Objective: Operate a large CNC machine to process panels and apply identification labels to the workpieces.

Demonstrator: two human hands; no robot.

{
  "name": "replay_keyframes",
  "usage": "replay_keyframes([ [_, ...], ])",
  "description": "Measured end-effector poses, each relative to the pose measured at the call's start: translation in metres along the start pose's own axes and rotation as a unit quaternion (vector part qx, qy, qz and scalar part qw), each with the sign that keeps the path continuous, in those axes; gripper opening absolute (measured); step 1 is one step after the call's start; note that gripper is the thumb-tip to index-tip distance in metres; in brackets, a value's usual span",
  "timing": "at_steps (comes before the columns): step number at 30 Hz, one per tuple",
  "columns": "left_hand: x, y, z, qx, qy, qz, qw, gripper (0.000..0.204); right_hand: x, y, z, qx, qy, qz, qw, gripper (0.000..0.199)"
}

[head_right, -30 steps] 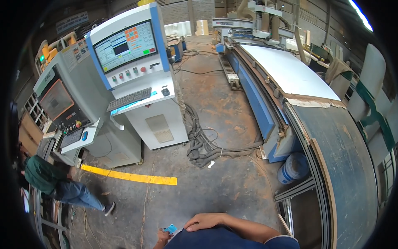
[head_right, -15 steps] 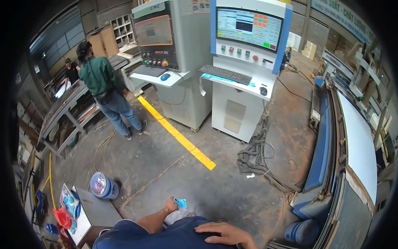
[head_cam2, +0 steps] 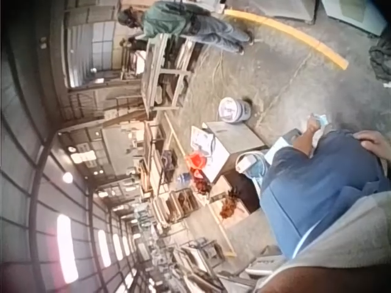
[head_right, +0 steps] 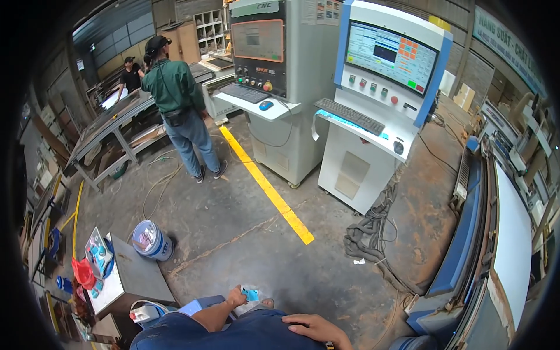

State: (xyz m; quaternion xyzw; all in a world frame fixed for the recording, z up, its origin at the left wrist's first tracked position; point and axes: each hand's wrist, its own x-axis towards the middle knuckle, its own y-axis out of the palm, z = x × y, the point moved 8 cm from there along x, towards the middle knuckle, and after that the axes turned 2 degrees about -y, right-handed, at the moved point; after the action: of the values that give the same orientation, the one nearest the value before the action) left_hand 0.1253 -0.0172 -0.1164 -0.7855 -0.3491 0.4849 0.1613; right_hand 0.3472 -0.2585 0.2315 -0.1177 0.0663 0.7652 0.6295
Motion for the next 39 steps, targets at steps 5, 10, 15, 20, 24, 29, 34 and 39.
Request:
replay_keyframes([
  [5, -0.011, -0.005, -0.002, 0.007, 0.001, -0.007, 1.000, 0.057, -0.001, 0.008, 0.035, 0.024, -0.024, 0.027, 0.999, 0.040],
  [10, -0.010, -0.015, 0.007, -0.025, 0.005, -0.017, 1.000, 0.058, 0.010, 0.025, 0.087, 0.047, -0.145, 0.114, 0.982, 0.043],
  [15, -0.006, -0.022, 0.030, -0.027, -0.004, -0.020, 0.999, 0.065, 0.034, 0.040, 0.108, 0.068, -0.200, 0.162, 0.964, 0.042],
  [20, -0.016, -0.036, 0.051, -0.021, -0.008, -0.036, 0.999, 0.070, 0.056, 0.053, 0.104, 0.084, -0.150, 0.196, 0.965, 0.039],
  [24, -0.021, -0.053, 0.057, 0.007, -0.011, -0.028, 1.000, 0.062, 0.078, 0.061, 0.100, 0.029, -0.115, 0.211, 0.970, 0.034],
  [29, -0.015, -0.074, 0.061, -0.029, -0.038, -0.003, 0.999, 0.050, 0.120, 0.081, 0.103, -0.042, -0.132, 0.231, 0.963, 0.037],
  [34, -0.001, -0.099, 0.058, 0.024, 0.009, -0.034, 0.999, 0.044, 0.143, 0.090, 0.106, -0.078, -0.155, 0.215, 0.961, 0.050],
  [39, 0.025, -0.104, 0.060, 0.013, 0.023, -0.045, 0.999, 0.046, 0.128, 0.074, 0.105, -0.072, -0.152, 0.191, 0.967, 0.057],
])
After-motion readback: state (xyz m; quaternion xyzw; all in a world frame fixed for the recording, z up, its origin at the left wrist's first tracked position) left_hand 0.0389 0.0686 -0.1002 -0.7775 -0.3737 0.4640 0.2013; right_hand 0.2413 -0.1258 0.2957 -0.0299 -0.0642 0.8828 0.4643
